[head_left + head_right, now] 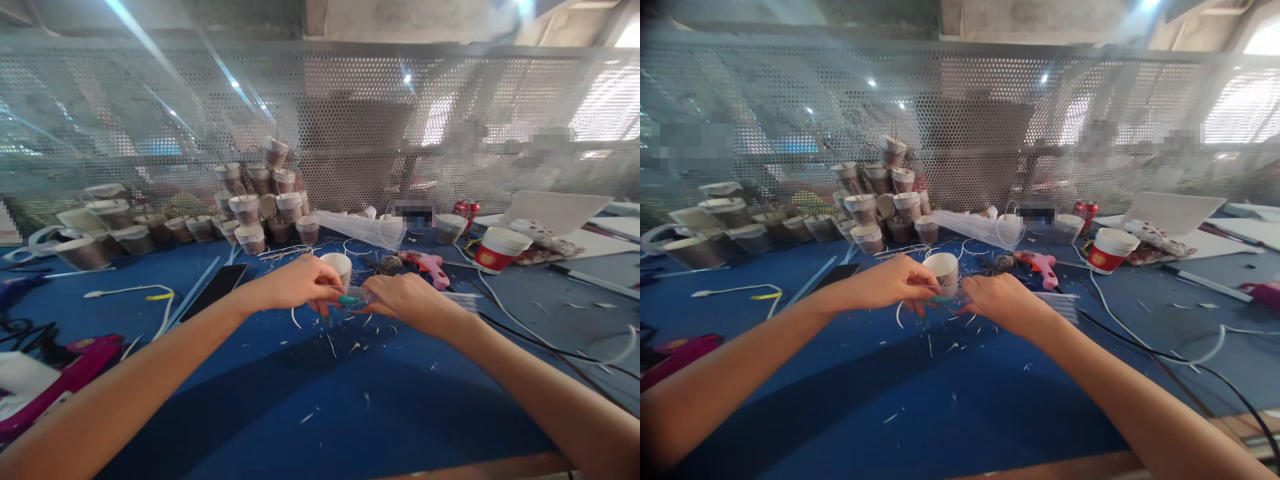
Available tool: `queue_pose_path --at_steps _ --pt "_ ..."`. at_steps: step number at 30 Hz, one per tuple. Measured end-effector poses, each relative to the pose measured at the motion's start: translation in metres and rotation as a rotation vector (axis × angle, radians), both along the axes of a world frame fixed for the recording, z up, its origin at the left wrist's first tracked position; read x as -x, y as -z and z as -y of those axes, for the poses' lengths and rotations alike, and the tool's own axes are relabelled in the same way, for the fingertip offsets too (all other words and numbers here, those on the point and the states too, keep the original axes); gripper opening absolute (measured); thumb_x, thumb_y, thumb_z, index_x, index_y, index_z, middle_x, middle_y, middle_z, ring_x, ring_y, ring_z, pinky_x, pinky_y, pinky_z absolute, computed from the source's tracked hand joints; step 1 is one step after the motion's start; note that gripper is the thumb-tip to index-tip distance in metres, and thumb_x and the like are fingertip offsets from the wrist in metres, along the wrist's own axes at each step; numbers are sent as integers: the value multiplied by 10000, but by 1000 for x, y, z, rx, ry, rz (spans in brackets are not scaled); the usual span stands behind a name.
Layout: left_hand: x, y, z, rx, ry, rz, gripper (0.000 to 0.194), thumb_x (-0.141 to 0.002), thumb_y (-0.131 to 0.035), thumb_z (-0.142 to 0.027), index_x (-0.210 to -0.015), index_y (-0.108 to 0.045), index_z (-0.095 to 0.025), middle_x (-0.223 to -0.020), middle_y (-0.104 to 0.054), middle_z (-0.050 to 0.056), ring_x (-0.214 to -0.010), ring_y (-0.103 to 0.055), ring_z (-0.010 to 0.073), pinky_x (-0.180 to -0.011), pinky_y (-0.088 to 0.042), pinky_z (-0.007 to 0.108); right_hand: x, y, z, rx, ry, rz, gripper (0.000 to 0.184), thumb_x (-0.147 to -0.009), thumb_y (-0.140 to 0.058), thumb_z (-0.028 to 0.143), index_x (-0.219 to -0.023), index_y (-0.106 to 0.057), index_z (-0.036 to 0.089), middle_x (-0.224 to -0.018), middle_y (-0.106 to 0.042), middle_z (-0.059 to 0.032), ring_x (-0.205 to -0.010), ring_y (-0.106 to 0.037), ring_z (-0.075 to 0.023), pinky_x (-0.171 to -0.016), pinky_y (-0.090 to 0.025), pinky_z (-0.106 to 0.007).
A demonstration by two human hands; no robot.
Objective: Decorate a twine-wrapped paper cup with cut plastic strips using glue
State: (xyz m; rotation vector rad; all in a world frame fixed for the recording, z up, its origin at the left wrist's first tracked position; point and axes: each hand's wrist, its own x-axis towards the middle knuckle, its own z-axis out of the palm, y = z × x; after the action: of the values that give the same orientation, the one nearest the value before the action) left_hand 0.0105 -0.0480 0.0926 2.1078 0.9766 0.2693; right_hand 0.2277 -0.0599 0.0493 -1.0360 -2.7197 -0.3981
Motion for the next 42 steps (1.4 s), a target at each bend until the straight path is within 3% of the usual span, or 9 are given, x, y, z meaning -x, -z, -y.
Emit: queue_pose_path --at_steps 6,20,23,26,30,33,35,39,42 --pt "-6 2 4 -49 21 22 238 -804 -485 -337 -804 -649 -164 -750 -676 40 -583 -629 113 -556 -487 217 2 -4 0 194 78 -90 145 -843 -493 308 -826 -525 168 -718 -635 -17 -656 -595 -141 -517 -302 -220" --pt "0 2 2 -92 46 1 236 -801 -475 -323 -843 -666 -192 -761 -688 35 -573 -620 116 -544 -460 232 -8 -5 -9 421 41 -244 311 -780 -530 470 -674 -542 178 -567 -561 23 -524 -495 -95 -476 -290 -208" --pt "0 -3 3 -213 47 -77 262 -797 -483 -364 -854 -670 -189 -701 -676 29 -568 -602 120 -545 -433 239 -8 -5 -11 497 2 -276 292 -813 -496 431 -682 -551 175 -582 -582 22 -530 -510 -87 -492 -315 -201" --pt "6 -13 1 -442 -16 -181 331 -726 -561 -462 -877 -659 -184 -672 -655 27 -568 -571 138 -550 -406 260 -10 -5 -13 501 -24 -288 290 -843 -458 363 -641 -534 169 -582 -595 14 -541 -532 -88 -520 -343 -202" --pt "18 -17 -11 -701 -84 -30 424 -728 -542 -508 -960 -601 -158 -862 -629 60 -780 -571 174 -684 -432 279 -13 -3 -17 622 3 -364 277 -847 -437 357 -673 -540 168 -574 -603 15 -495 -538 -87 -480 -363 -198" --pt "22 -7 -22 -765 -8 70 435 -787 -455 -505 -1042 -562 -170 -1053 -557 85 -975 -507 201 -861 -388 333 -15 -3 -17 817 22 -429 262 -845 -423 380 -756 -549 168 -643 -633 3 -449 -529 -80 -413 -362 -189" --pt "22 3 -28 -712 16 99 420 -824 -388 -492 -1059 -548 -183 -1090 -537 85 -1003 -493 198 -888 -371 346 -15 -5 -15 889 23 -426 283 -845 -418 399 -781 -561 164 -630 -628 0 -419 -508 -75 -387 -352 -184" --pt "20 23 -33 -619 62 157 404 -830 -375 -490 -1046 -539 -192 -1085 -550 84 -1006 -500 197 -890 -370 351 -14 -12 -11 890 -14 -368 422 -838 -393 492 -702 -602 152 -489 -551 14 -419 -505 -75 -411 -353 -177" --pt "19 39 -34 -624 103 208 453 -793 -408 -538 -1067 -523 -196 -1105 -552 89 -1034 -494 215 -923 -348 384 -14 -13 -12 885 -24 -355 471 -808 -404 551 -632 -584 153 -509 -569 12 -401 -497 -67 -424 -358 -181"
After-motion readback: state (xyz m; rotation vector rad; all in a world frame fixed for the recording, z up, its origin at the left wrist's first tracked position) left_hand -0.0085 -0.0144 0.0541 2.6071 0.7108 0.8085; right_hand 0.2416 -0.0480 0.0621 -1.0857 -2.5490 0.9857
